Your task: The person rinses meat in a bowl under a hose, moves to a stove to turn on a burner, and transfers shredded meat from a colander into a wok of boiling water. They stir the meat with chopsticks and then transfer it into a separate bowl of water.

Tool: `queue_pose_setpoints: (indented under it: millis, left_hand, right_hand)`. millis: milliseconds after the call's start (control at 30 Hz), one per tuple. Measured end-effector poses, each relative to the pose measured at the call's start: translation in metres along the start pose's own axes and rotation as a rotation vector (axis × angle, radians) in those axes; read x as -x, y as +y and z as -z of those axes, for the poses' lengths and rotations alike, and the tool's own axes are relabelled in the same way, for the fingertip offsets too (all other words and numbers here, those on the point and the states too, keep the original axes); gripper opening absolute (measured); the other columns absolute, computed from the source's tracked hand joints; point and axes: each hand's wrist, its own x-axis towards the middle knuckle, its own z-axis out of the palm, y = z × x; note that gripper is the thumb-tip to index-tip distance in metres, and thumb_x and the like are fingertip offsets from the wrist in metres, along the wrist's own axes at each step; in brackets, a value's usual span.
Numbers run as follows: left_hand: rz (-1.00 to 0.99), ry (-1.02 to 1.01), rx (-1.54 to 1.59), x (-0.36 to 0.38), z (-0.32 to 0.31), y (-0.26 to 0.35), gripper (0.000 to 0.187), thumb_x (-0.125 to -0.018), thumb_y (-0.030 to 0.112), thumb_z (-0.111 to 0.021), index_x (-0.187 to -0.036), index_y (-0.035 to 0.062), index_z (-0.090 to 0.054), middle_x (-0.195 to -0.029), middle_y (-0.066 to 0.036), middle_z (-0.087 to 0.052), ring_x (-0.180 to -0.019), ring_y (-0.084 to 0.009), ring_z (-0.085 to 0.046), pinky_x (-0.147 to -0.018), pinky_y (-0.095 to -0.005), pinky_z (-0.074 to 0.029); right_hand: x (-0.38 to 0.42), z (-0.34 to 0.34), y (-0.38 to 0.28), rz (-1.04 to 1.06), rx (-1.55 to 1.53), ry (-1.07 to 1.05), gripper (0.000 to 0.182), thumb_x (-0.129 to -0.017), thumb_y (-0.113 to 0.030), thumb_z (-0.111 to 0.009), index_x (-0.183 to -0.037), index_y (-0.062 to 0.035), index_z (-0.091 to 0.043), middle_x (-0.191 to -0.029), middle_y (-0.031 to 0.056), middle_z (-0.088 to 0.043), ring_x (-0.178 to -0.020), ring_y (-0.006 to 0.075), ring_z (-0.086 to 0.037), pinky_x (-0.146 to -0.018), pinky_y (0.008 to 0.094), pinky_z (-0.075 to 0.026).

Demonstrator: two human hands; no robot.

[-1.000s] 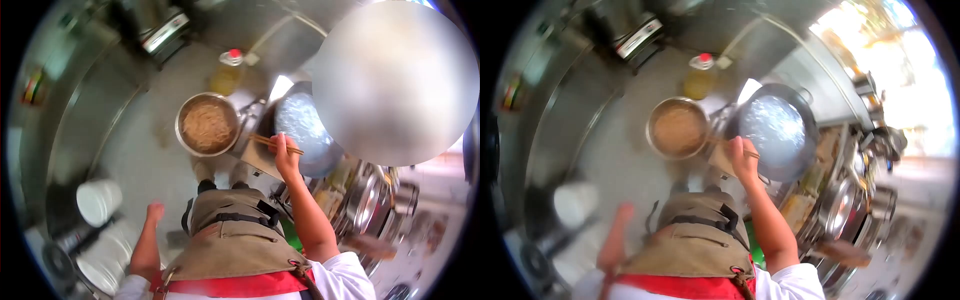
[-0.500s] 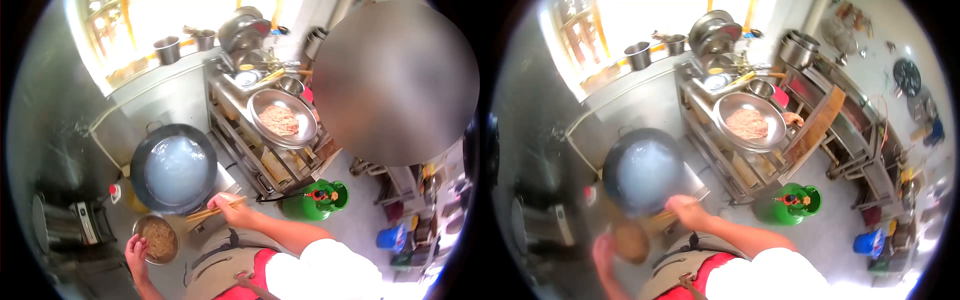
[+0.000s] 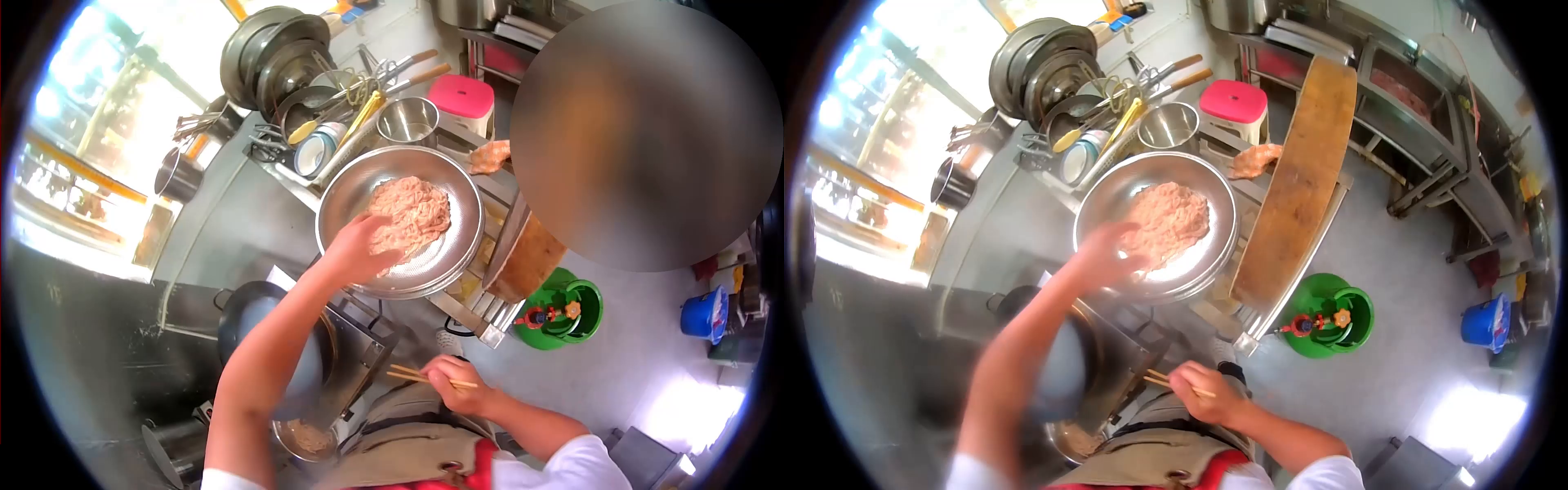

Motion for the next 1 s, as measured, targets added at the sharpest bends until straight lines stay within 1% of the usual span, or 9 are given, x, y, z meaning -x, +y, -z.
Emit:
queue_pose_setpoints:
  millis: [100, 233, 467, 567, 700, 767, 900, 967, 1000]
  left_hand:
    - [-0.174, -0.062, -0.078, -0.102, -0.057, -0.041, 0.086, -0.058, 0.038, -0.081, -0.133, 0.0141, -0.046, -0.141, -0.027, -0.029, -0.131, -0.0439, -0.028, -0.107, -0.0473, -0.030]
    - [0.033, -0.183, -0.262, -0.182, -0.100, -0.044, 0.093, -0.054, 0.041, -0.082, -0.134, 0.0141, -0.044, -0.146, -0.025, -0.021, -0.130, -0.0471, -0.027, -0.104, -0.0480, -0.034]
    - [0.121, -0.297, -0.308, -0.182, -0.085, -0.034, 0.043, -0.068, 0.027, -0.071, -0.103, 0.0040, -0.065, -0.103, -0.021, -0.063, -0.096, -0.0328, -0.061, -0.084, -0.0395, -0.048]
    - [-0.010, -0.258, -0.022, -0.163, -0.048, -0.053, 0.031, -0.073, 0.021, -0.066, -0.095, -0.0006, -0.066, -0.089, -0.018, -0.067, -0.085, -0.0293, -0.064, -0.077, -0.0364, -0.050]
    - [-0.328, -0.336, -0.598, -0.153, 0.060, -0.019, 0.032, -0.064, 0.019, -0.073, -0.092, 0.0058, -0.067, -0.083, -0.013, -0.066, -0.078, -0.0255, -0.064, -0.069, -0.0349, -0.050]
    - [0.027, -0.171, -0.511, -0.103, 0.121, 0.077, 0.034, -0.061, 0.016, -0.073, -0.092, 0.0043, -0.066, -0.083, -0.013, -0.066, -0.077, -0.0251, -0.063, -0.068, -0.0355, -0.050]
    - [-0.143, 0.167, -0.425, -0.080, 0.227, 0.100, 0.020, -0.064, 0.007, -0.063, -0.083, 0.0052, -0.054, -0.075, 0.000, -0.054, -0.074, -0.0084, -0.050, -0.067, -0.0288, -0.046]
    - [-0.281, 0.219, -0.356, -0.064, 0.281, 0.125, 0.021, -0.072, 0.019, -0.058, -0.085, 0.0023, -0.056, -0.078, -0.003, -0.058, -0.073, -0.0103, -0.053, -0.067, -0.0291, -0.047]
    - [-0.231, 0.481, -0.658, -0.063, 0.318, 0.114, 0.026, -0.073, 0.024, -0.056, -0.085, 0.0014, -0.059, -0.077, -0.006, -0.062, -0.069, -0.0120, -0.056, -0.064, -0.0301, -0.048]
  right_hand:
    - [0.017, 0.006, 0.005, -0.035, -0.024, 0.173, 0.022, -0.093, -0.014, -0.047, -0.090, 0.0018, -0.061, -0.086, 0.0145, -0.061, -0.077, 0.0261, -0.060, -0.070, 0.0329, -0.048]
    - [0.041, 0.009, 0.011, -0.099, -0.053, 0.380, 0.018, -0.093, -0.013, -0.051, -0.091, 0.0016, -0.061, -0.085, 0.0133, -0.061, -0.074, 0.0253, -0.059, -0.069, 0.0313, -0.048]
    - [0.042, 0.018, 0.017, -0.140, -0.094, 0.433, 0.025, -0.093, -0.011, -0.043, -0.086, 0.0042, -0.062, -0.085, 0.0157, -0.063, -0.075, 0.0233, -0.061, -0.070, 0.0322, -0.050]
    - [0.034, 0.024, 0.014, -0.090, -0.156, 0.467, 0.023, -0.093, -0.010, -0.044, -0.086, 0.0042, -0.062, -0.085, 0.0147, -0.063, -0.075, 0.0225, -0.061, -0.070, 0.0314, -0.049]
    - [0.021, 0.031, 0.007, -0.058, -0.196, 0.487, 0.020, -0.093, -0.009, -0.047, -0.087, 0.0026, -0.062, -0.081, 0.0124, -0.062, -0.073, 0.0209, -0.059, -0.069, 0.0296, -0.048]
    - [0.015, 0.033, 0.002, -0.058, -0.186, 0.442, 0.020, -0.094, -0.010, -0.047, -0.087, 0.0020, -0.062, -0.082, 0.0116, -0.062, -0.073, 0.0199, -0.059, -0.069, 0.0290, -0.047]
    - [0.003, 0.035, -0.011, -0.008, -0.179, 0.370, 0.024, -0.096, -0.014, -0.044, -0.090, 0.0011, -0.061, -0.082, 0.0099, -0.060, -0.075, 0.0174, -0.057, -0.069, 0.0274, -0.045]
    - [-0.003, 0.037, -0.019, 0.008, -0.209, 0.291, 0.029, -0.098, -0.018, -0.041, -0.091, 0.0016, -0.061, -0.083, 0.0095, -0.061, -0.076, 0.0177, -0.058, -0.072, 0.0288, -0.046]
    - [-0.008, 0.037, -0.025, 0.034, -0.243, 0.272, 0.030, -0.098, -0.019, -0.040, -0.091, 0.0019, -0.060, -0.084, 0.0094, -0.061, -0.076, 0.0175, -0.058, -0.073, 0.0292, -0.046]
